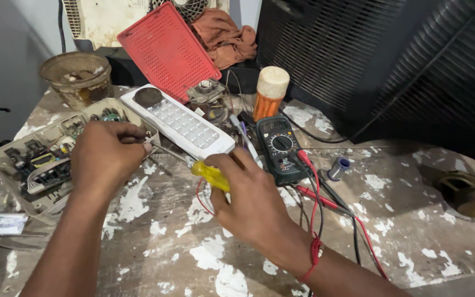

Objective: The person repairs an electronic device at a cluttered workbench. They unscrew the plastic casing with a yellow-handled screwdriver, open the housing to expose the internal circuit board, work on the board and connectors by hand, and finally adjust a multimeter on the bench.

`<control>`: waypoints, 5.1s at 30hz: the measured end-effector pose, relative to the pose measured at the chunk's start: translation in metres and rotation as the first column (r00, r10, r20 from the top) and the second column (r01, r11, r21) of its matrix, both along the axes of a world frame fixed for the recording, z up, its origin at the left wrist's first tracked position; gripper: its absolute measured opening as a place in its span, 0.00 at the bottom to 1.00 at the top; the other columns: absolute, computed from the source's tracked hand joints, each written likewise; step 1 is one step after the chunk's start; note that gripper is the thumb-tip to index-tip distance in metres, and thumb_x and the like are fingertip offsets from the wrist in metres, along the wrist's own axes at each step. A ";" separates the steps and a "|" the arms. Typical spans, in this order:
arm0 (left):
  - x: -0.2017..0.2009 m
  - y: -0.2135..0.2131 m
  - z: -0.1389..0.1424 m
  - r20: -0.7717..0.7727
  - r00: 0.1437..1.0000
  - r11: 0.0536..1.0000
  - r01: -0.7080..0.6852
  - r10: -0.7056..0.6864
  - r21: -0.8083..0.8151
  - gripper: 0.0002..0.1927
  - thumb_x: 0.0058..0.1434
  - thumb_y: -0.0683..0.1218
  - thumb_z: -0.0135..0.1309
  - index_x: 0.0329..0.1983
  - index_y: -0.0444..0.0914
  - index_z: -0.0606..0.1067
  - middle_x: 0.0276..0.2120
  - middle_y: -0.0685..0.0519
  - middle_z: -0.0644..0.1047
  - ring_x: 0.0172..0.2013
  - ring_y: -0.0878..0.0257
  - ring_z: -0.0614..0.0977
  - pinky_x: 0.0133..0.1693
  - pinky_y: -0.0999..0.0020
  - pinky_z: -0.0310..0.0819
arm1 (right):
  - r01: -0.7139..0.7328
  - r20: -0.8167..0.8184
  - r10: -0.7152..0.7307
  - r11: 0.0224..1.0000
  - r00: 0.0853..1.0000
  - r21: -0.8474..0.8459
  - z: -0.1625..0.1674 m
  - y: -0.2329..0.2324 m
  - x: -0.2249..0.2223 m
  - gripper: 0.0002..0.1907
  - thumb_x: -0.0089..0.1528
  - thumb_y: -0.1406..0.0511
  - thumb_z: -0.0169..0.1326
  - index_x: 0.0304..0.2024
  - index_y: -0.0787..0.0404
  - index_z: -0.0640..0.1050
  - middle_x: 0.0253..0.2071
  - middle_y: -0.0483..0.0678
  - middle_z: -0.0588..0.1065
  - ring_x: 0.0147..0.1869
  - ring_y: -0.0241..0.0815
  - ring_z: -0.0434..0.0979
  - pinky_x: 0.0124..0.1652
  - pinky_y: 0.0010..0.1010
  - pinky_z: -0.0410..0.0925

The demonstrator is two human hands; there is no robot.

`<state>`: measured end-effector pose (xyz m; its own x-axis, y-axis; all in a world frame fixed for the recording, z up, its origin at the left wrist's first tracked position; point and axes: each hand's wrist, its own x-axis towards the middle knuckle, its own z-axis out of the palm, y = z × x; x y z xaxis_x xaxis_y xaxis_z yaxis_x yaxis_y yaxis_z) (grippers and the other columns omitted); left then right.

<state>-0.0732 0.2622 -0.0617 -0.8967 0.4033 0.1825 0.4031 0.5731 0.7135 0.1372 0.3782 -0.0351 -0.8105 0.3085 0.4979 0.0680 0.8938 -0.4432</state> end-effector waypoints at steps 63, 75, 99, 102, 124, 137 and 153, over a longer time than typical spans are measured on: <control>0.000 0.002 -0.005 0.024 1.000 0.999 0.001 -0.002 0.035 0.16 0.48 0.47 0.69 0.42 0.42 0.86 0.30 0.48 0.84 0.29 0.59 0.85 0.36 0.64 0.76 | 0.142 0.157 -0.077 0.876 0.985 -0.461 0.001 0.010 0.006 0.23 0.71 0.57 0.45 0.66 0.58 0.64 0.33 0.49 0.75 0.37 0.41 0.79 0.39 0.36 0.68; 0.000 0.003 -0.001 0.051 0.998 0.999 -0.031 0.031 0.012 0.17 0.47 0.46 0.70 0.43 0.43 0.86 0.33 0.49 0.85 0.32 0.59 0.85 0.39 0.64 0.76 | 0.120 0.149 -0.066 0.912 0.987 -0.391 -0.002 0.004 0.008 0.27 0.68 0.60 0.51 0.66 0.60 0.61 0.31 0.52 0.77 0.34 0.45 0.79 0.36 0.38 0.68; -0.001 0.000 0.000 0.057 0.998 0.999 -0.032 0.034 -0.025 0.17 0.49 0.48 0.70 0.43 0.43 0.86 0.32 0.48 0.84 0.30 0.57 0.84 0.38 0.63 0.75 | -0.096 -0.126 0.067 0.966 0.990 -0.239 -0.008 0.007 0.008 0.22 0.62 0.64 0.54 0.55 0.68 0.65 0.39 0.59 0.72 0.40 0.52 0.76 0.36 0.40 0.71; -0.001 0.002 0.001 0.094 0.995 0.999 -0.033 0.034 -0.011 0.17 0.48 0.47 0.70 0.43 0.43 0.86 0.32 0.49 0.85 0.31 0.58 0.85 0.38 0.63 0.76 | 0.012 -0.027 -0.018 0.978 0.999 -0.207 -0.005 0.004 0.007 0.26 0.65 0.60 0.55 0.58 0.68 0.63 0.36 0.58 0.73 0.36 0.52 0.78 0.35 0.42 0.70; 0.015 -0.012 0.008 0.121 0.993 1.000 0.013 -0.013 0.002 0.17 0.48 0.44 0.69 0.43 0.43 0.86 0.34 0.48 0.85 0.34 0.59 0.86 0.41 0.64 0.77 | 0.056 0.325 -0.064 0.998 0.944 0.032 0.012 -0.020 0.025 0.21 0.70 0.59 0.50 0.63 0.58 0.65 0.34 0.56 0.78 0.37 0.54 0.81 0.40 0.45 0.72; 0.014 -0.014 0.008 0.127 0.992 1.000 0.008 -0.006 -0.009 0.17 0.49 0.45 0.69 0.43 0.43 0.86 0.34 0.48 0.85 0.34 0.59 0.86 0.40 0.64 0.77 | 0.043 0.300 -0.021 0.997 0.954 -0.066 -0.003 -0.016 0.026 0.25 0.68 0.60 0.49 0.65 0.63 0.65 0.27 0.53 0.76 0.28 0.51 0.79 0.31 0.44 0.69; 0.018 -0.013 0.010 0.126 0.992 1.000 0.009 -0.007 -0.016 0.17 0.50 0.44 0.69 0.44 0.43 0.85 0.35 0.48 0.85 0.34 0.59 0.86 0.41 0.64 0.77 | 0.082 0.169 -0.073 0.995 0.983 -0.049 -0.004 -0.007 0.026 0.20 0.69 0.60 0.53 0.60 0.61 0.70 0.28 0.55 0.77 0.31 0.55 0.80 0.34 0.48 0.69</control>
